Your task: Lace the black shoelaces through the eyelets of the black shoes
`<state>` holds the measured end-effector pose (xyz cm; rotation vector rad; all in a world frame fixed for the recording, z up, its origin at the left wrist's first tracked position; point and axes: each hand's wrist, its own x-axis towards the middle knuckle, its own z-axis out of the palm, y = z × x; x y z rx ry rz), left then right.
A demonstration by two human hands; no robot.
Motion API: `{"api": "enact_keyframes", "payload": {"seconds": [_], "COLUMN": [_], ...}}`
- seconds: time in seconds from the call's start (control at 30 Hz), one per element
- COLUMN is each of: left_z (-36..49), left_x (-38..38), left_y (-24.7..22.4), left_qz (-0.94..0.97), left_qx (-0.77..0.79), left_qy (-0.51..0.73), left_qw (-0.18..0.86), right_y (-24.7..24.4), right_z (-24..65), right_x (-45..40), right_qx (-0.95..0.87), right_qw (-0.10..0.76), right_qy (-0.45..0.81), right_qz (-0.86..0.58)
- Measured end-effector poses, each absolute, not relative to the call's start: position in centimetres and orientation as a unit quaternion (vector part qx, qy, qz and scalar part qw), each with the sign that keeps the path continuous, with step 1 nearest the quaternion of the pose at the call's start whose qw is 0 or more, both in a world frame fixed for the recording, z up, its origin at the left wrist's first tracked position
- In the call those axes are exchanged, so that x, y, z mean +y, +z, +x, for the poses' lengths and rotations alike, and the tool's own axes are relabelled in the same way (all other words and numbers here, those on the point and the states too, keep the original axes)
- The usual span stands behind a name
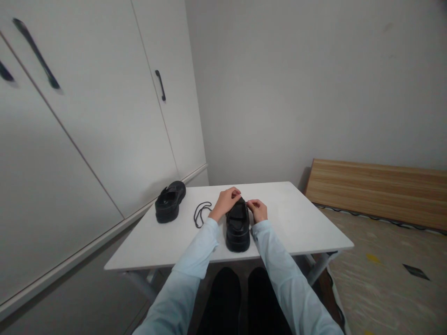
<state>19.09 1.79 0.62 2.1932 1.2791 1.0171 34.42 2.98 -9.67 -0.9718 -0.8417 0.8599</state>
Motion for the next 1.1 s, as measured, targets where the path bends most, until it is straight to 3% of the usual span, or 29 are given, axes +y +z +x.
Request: {"api": "enact_keyframes", "payload": {"seconds": [0.17,0.33,0.53,0.9,1.1], "left_z": [14.7,9.3,6.4,6.3,7.7], "left_x": [2.5,2.0,1.2,1.5,1.2], "left_y": [1.3,0.5,-1.9,-2.4,-1.0], "left_qz": [0.725,0.674,0.636,0.635,0.689], "left_qx": [0.562,0.717,0.768,0.767,0.712], "left_qy": [0.371,0.173,0.031,0.021,0.114], "left_qw": [0.146,0.045,0.066,0.092,0.073], "right_y": [-9.0,-8.3,-8.1,-7.9,-6.4], "right_z": [34.1,33.9,33.9,34.3,34.2], "right_x": [2.5,2.0,1.8,1.8,1.4], "right_qx": [-0.376,-0.369,-0.363,-0.343,-0.346], "right_qw": [0.727,0.743,0.768,0.806,0.812], "right_qy": [0.388,0.385,0.353,0.289,0.284], "right_qz": [-0.424,-0.404,-0.391,-0.387,-0.373]}}
